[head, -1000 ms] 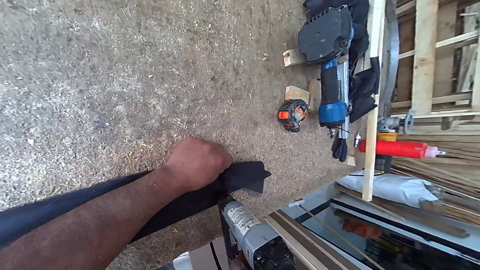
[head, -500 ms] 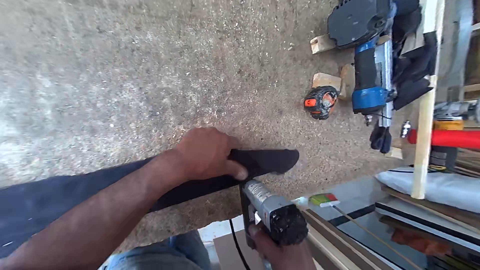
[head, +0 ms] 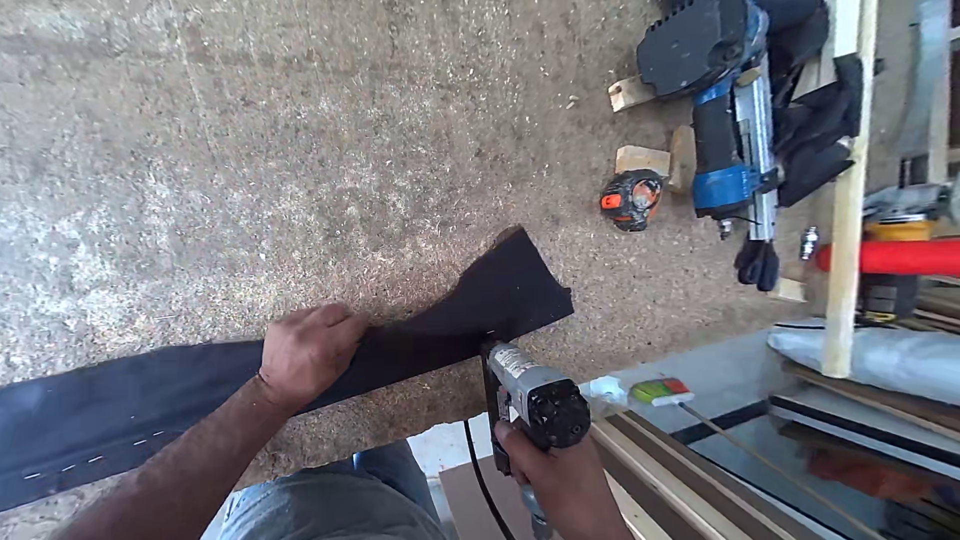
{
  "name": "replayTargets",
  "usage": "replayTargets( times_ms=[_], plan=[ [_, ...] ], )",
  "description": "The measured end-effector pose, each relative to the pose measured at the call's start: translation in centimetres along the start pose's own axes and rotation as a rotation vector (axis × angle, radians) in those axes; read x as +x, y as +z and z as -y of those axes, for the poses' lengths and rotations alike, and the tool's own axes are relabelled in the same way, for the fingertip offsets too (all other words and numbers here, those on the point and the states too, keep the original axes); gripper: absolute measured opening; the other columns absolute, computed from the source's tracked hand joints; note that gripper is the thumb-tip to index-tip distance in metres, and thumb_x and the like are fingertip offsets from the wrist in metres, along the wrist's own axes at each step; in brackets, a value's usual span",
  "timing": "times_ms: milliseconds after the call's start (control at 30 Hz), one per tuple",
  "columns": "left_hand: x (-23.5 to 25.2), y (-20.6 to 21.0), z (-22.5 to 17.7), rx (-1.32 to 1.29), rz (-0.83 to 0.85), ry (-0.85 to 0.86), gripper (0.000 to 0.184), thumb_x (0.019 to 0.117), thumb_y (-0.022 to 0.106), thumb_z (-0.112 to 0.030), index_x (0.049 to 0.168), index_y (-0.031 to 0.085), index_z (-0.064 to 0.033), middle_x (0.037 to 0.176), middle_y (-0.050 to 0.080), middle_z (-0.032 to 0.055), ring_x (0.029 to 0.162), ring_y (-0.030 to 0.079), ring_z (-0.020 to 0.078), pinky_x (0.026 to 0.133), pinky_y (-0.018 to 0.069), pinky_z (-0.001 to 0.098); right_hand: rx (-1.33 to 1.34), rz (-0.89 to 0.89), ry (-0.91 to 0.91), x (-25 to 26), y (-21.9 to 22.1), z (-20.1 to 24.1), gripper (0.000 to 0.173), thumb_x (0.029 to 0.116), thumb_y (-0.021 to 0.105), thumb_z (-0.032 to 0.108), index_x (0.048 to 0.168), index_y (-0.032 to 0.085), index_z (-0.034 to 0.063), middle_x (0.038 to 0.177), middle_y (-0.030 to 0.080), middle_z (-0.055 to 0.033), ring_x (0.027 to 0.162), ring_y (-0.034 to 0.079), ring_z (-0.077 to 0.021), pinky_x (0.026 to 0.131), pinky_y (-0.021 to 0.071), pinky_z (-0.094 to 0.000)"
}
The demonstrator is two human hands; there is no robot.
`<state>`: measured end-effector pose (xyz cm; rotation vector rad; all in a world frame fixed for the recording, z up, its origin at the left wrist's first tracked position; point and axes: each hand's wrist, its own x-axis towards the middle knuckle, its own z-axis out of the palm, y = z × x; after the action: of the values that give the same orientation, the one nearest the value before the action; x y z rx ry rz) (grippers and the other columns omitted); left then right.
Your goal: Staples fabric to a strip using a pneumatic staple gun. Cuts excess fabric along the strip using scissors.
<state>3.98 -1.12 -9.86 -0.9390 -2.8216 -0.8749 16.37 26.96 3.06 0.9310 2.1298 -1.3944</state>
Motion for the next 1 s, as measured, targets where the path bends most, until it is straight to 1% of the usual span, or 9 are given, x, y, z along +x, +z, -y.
replayTargets(
  times_ms=[67,133,300,367,467,600,767,867,1000],
  plan=[
    [0.1,0.2,0.0,-0.018,-0.025,-0.010,0.022,0.0963,0.058,-0.019,0.095,0.079,-0.0131,0.076,0.069,0.0080,0.067,0.069,0.0262,0.054,0.0541,0.0445,-0.008,0.008,0.017,0.2,-0.3,0.2,0.020,0.0888,0.070,0.028,0.097,0.066,0.0100,0.065,0.062,0.0030,0.050,0.059,-0.0119,0.048,0.0538,-0.0314],
    [0.2,0.3,0.1,-0.037,-0.048,-0.024,0.022,0.0965,0.058,-0.020,0.094,0.079,-0.0122,0.075,0.069,0.0084,0.068,0.069,0.0265,0.056,0.0538,0.0448,-0.014,0.019,0.014,0.3,-0.5,0.4,0.023,0.0894,0.070,0.028,0.102,0.068,0.0086,0.068,0.063,0.0031,0.052,0.060,-0.0113,0.049,0.0547,-0.0305],
    [0.2,0.4,0.2,-0.042,-0.060,-0.059,0.024,0.0971,0.060,-0.024,0.088,0.078,-0.0114,0.070,0.066,0.0071,0.064,0.066,0.0253,0.053,0.0508,0.0442,-0.013,0.026,0.000,0.2,-0.5,0.0,0.019,0.0892,0.071,0.027,0.096,0.067,0.0097,0.068,0.064,0.0040,0.053,0.060,-0.0093,0.049,0.0546,-0.0288],
    [0.3,0.4,0.3,-0.050,-0.056,-0.059,0.024,0.0974,0.060,-0.025,0.088,0.078,-0.0111,0.071,0.067,0.0069,0.064,0.067,0.0248,0.053,0.0510,0.0438,0.004,0.018,0.006,0.1,-0.2,0.0,0.021,0.0885,0.071,0.027,0.099,0.067,0.0090,0.068,0.064,0.0036,0.052,0.060,-0.0097,0.048,0.0542,-0.0287],
    [0.3,0.4,0.4,-0.054,-0.056,-0.055,0.024,0.0972,0.061,-0.026,0.087,0.078,-0.0114,0.070,0.067,0.0062,0.063,0.066,0.0238,0.053,0.0502,0.0423,0.054,0.020,0.008,-0.2,0.5,-0.1,0.031,0.0881,0.071,0.024,0.113,0.067,0.0064,0.071,0.065,0.0016,0.051,0.059,-0.0116,0.045,0.0530,-0.0299],
    [0.3,0.4,0.5,-0.065,-0.062,-0.062,0.025,0.0966,0.061,-0.026,0.085,0.077,-0.0117,0.068,0.064,0.0050,0.061,0.064,0.0226,0.052,0.0487,0.0411,0.028,0.054,0.015,-0.8,1.6,0.2,0.034,0.0891,0.071,0.025,0.116,0.066,0.0064,0.070,0.064,0.0035,0.051,0.060,-0.0104,0.046,0.0540,-0.0298],
    [0.3,0.4,0.5,-0.066,-0.036,-0.077,0.024,0.0971,0.062,-0.027,0.086,0.077,-0.0125,0.073,0.068,0.0056,0.066,0.068,0.0233,0.055,0.0534,0.0430,0.014,0.101,0.007,-1.4,3.2,0.3,0.032,0.0877,0.073,0.025,0.113,0.067,0.0068,0.074,0.067,0.0033,0.053,0.061,-0.0096,0.048,0.0555,-0.0300],
    [0.2,0.5,0.6,-0.073,-0.043,-0.074,0.023,0.0965,0.062,-0.026,0.086,0.077,-0.0119,0.074,0.069,0.0062,0.067,0.069,0.0239,0.055,0.0540,0.0432,0.043,0.121,0.001,-1.8,4.3,0.6,0.025,0.0879,0.073,0.024,0.105,0.067,0.0067,0.071,0.066,0.0037,0.053,0.060,-0.0085,0.049,0.0548,-0.0289],
    [0.3,0.5,0.6,-0.057,-0.044,-0.079,0.021,0.0957,0.063,-0.025,0.085,0.077,-0.0121,0.074,0.069,0.0058,0.067,0.069,0.0231,0.055,0.0536,0.0423,0.018,0.140,0.030,-2.5,5.5,1.2,0.034,0.0868,0.074,0.023,0.115,0.067,0.0056,0.075,0.068,0.0027,0.055,0.062,-0.0088,0.051,0.0564,-0.0287]
  ],
)
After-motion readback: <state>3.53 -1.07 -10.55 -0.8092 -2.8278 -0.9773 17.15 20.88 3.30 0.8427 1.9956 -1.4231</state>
